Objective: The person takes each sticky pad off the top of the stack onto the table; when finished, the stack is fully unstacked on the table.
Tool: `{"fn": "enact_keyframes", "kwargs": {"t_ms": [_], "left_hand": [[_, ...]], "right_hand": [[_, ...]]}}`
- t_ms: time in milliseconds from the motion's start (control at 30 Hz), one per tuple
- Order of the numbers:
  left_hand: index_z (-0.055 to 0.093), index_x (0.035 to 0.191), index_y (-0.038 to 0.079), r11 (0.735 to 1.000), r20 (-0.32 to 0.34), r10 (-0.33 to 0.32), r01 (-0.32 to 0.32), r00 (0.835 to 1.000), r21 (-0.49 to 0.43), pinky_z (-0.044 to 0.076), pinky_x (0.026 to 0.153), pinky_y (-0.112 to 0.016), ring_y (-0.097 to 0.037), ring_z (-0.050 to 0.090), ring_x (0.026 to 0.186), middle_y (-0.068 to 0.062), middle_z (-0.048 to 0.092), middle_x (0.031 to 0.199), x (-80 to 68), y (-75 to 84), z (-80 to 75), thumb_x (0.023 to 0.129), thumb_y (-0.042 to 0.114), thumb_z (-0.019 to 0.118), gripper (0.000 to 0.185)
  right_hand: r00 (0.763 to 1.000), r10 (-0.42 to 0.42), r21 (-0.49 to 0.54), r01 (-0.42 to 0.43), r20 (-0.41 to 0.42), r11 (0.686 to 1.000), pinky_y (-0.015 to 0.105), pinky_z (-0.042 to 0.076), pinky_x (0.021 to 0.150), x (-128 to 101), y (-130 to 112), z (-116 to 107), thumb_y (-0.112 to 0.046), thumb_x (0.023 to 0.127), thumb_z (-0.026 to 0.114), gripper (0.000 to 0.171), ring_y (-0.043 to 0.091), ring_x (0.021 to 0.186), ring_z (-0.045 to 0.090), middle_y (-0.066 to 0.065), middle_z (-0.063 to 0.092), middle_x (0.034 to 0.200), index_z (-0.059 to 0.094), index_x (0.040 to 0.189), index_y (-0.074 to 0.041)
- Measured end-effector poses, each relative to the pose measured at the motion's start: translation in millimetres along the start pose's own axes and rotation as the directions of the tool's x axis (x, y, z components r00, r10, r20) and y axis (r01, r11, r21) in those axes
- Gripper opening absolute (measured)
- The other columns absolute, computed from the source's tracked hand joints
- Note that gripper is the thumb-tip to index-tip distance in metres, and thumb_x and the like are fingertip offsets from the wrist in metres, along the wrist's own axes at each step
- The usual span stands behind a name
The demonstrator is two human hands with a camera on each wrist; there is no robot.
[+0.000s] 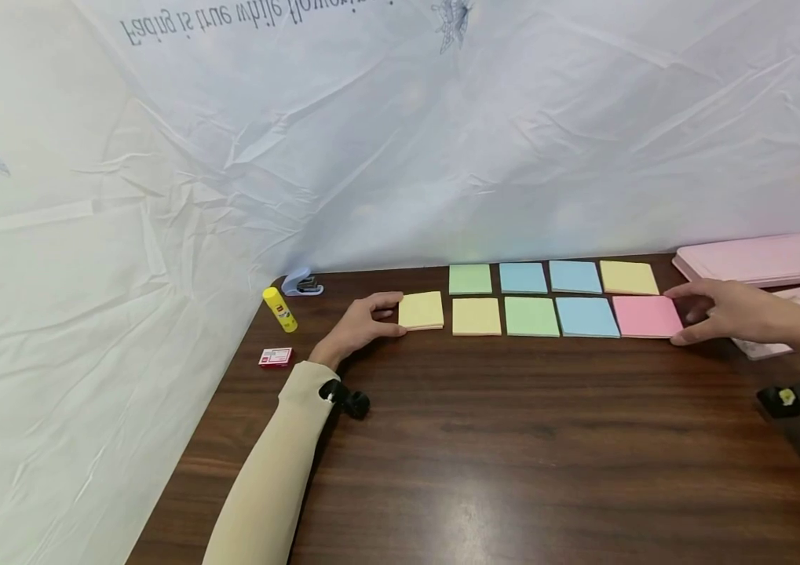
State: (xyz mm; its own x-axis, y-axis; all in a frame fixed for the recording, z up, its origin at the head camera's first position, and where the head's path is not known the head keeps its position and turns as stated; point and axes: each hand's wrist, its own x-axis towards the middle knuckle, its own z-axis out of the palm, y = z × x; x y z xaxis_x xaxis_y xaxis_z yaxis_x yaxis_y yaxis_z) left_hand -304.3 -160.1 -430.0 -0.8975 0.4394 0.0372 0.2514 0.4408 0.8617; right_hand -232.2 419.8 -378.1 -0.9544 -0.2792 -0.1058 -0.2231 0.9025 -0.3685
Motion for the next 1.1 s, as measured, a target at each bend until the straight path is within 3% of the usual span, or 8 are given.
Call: {"fn": "enact_keyframes", "kwargs": {"t_ms": [300, 467, 600, 767, 833, 1000, 1100], "left_hand": [[0.057, 0.153, 0.003, 1.0, -0.01, -0.005, 0.005, 1.0, 0.006, 0.046, 0.115, -0.04, -0.03, 0.055, 0.139, -0.013, 0.054, 0.156, -1.7, -0.8, -2.4, 0.091, 0.004, 0.084, 0.067], [0.058, 0.153, 0.003, 1.0, -0.018, 0.001, -0.001, 1.0, -0.001, 0.045, 0.116, -0.041, -0.031, 0.054, 0.14, -0.013, 0.054, 0.156, -3.3, -0.4, -3.9, 0.091, 0.003, 0.084, 0.067], [0.057, 0.152, 0.002, 1.0, -0.02, 0.007, -0.007, 1.0, -0.005, 0.044, 0.116, -0.043, -0.032, 0.053, 0.141, -0.014, 0.054, 0.156, -4.2, -0.3, -5.3, 0.09, 0.002, 0.084, 0.067], [0.057, 0.153, 0.003, 1.0, -0.02, -0.001, 0.001, 1.0, 0.003, 0.045, 0.116, -0.04, -0.03, 0.054, 0.14, -0.013, 0.054, 0.156, -5.0, -0.3, -6.4, 0.091, 0.003, 0.084, 0.067], [0.057, 0.153, 0.003, 1.0, -0.018, -0.003, 0.003, 1.0, 0.004, 0.045, 0.116, -0.04, -0.029, 0.054, 0.14, -0.012, 0.054, 0.156, -5.1, -0.3, -6.9, 0.091, 0.004, 0.084, 0.067], [0.057, 0.153, 0.002, 1.0, -0.003, 0.009, -0.009, 1.0, -0.002, 0.045, 0.116, -0.04, -0.03, 0.054, 0.14, -0.013, 0.054, 0.156, -2.9, -0.2, -4.8, 0.091, 0.003, 0.083, 0.067], [0.056, 0.153, 0.002, 1.0, 0.009, 0.016, -0.016, 1.0, -0.002, 0.045, 0.115, -0.04, -0.03, 0.054, 0.14, -0.013, 0.054, 0.156, -1.4, 0.1, -1.1, 0.092, 0.004, 0.083, 0.067]], "right_hand": [[1.0, -0.013, -0.001, 0.013, 0.023, 1.0, 0.035, 0.052, 0.069, 6, -2, 1, -0.026, 0.08, 0.095, 0.082, 0.025, 0.087, 0.062, 0.01, 0.069, 0.099, 0.055, 0.136, 0.019], [1.0, -0.012, -0.011, 0.013, 0.027, 1.0, 0.037, 0.053, 0.07, 8, -6, -2, -0.027, 0.08, 0.095, 0.083, 0.027, 0.089, 0.063, 0.017, 0.071, 0.107, 0.055, 0.136, 0.02], [1.0, -0.025, 0.016, 0.025, -0.004, 1.0, 0.033, 0.054, 0.07, 9, -16, -7, -0.025, 0.081, 0.095, 0.08, 0.021, 0.087, 0.066, 0.021, 0.072, 0.113, 0.056, 0.137, 0.018], [0.995, -0.059, 0.05, 0.063, -0.08, 0.997, 0.029, 0.055, 0.074, 10, -37, -16, -0.026, 0.087, 0.091, 0.072, 0.034, 0.1, 0.07, 0.024, 0.072, 0.116, 0.059, 0.137, 0.015], [0.99, -0.07, 0.044, 0.075, -0.124, 0.996, 0.026, 0.053, 0.076, 12, -48, -17, -0.027, 0.087, 0.091, 0.069, 0.029, 0.103, 0.069, 0.022, 0.072, 0.116, 0.062, 0.135, 0.012], [0.974, -0.109, 0.095, 0.13, -0.2, 0.987, 0.013, 0.047, 0.077, 19, -79, -12, -0.023, 0.087, 0.091, 0.059, -0.004, 0.096, 0.061, 0.02, 0.071, 0.125, 0.068, 0.133, 0.004], [0.973, -0.13, 0.169, 0.163, -0.189, 0.972, 0.014, 0.05, 0.081, 26, -101, -7, -0.022, 0.09, 0.089, 0.057, 0.006, 0.105, 0.066, 0.018, 0.068, 0.132, 0.067, 0.137, 0.0]]}}
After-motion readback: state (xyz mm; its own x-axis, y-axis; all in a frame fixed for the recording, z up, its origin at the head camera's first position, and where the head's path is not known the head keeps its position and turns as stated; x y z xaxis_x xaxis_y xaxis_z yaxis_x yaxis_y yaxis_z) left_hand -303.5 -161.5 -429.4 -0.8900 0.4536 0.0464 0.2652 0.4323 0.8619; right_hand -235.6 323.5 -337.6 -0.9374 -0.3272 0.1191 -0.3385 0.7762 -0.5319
